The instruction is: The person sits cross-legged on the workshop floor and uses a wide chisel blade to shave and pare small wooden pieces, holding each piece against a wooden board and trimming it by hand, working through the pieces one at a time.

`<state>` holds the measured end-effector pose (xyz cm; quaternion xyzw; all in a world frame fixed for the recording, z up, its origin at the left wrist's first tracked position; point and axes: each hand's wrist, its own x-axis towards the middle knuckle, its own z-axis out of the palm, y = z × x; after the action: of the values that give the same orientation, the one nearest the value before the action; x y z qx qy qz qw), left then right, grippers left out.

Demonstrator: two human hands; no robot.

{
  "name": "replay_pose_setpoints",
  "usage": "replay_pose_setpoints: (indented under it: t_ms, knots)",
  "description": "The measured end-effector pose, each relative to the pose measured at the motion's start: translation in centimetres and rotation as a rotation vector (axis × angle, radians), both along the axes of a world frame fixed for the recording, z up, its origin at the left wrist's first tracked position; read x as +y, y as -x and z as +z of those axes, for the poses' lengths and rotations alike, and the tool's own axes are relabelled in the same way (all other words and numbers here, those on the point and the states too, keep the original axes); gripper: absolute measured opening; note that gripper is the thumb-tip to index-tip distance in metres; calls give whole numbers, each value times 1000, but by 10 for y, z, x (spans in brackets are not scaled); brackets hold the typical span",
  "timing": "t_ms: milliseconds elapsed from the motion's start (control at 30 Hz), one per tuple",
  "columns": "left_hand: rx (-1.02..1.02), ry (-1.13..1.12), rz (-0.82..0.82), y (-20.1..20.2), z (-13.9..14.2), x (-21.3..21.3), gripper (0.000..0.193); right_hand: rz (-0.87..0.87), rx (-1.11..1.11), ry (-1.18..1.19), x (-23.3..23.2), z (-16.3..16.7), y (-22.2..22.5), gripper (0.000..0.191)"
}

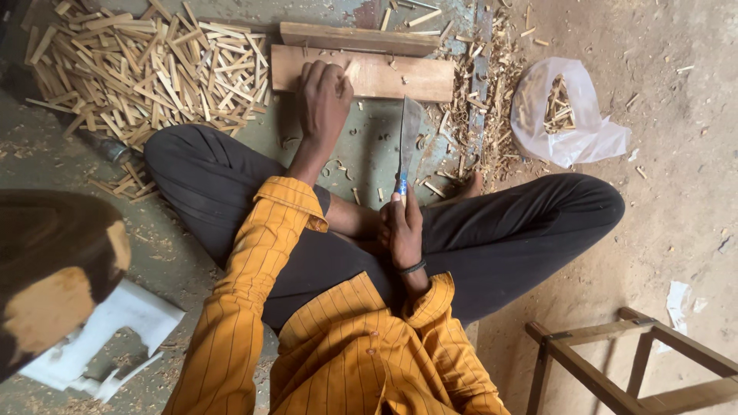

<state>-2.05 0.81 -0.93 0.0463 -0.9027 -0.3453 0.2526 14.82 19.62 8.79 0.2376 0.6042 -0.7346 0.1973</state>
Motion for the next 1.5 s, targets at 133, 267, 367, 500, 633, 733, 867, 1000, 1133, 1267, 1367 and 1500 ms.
replay_pose_setpoints:
  t_ms: [133,267,367,500,633,733,867,1000,1133,1267,1367,1500]
  knots:
    - [63,92,47,-1,1,-6,16,1,-10,-35,0,3,0,47]
    - [-42,-28,29,-4,2,-9,16,22,1,-27,-1,5,0,45]
    - [-65,-174,-14,-5,1,-8,16,38,1,-38,-2,6,1,43]
    - [-87,-276,-38,-3,-1,-5,15,54,3,-64,-3,7,2,46]
    - [-136,-379,-47,2,-3,-3,13,62,14,-51,-2,6,2,51]
    - [-35,-279,-56,3,-4,-2,17,60,2,-44,-1,2,0,50]
    - [-48,-311,-38,4,-11,0,19,71,46,-58,-3,-6,-2,48]
    - [-60,-396,-9,13,-23,2,19,104,82,-101,-5,-18,-3,49]
    - [-5,-455,-7,27,-32,2,21,135,108,-238,-5,-23,-5,49]
    - [-56,-558,-37,27,-27,-4,24,268,330,-591,-5,-20,0,55]
    - [-71,-499,-11,12,-14,-10,19,379,595,-742,-7,-16,8,60]
    - [-50,-293,-51,-16,3,-10,12,479,360,-742,-20,-21,21,66]
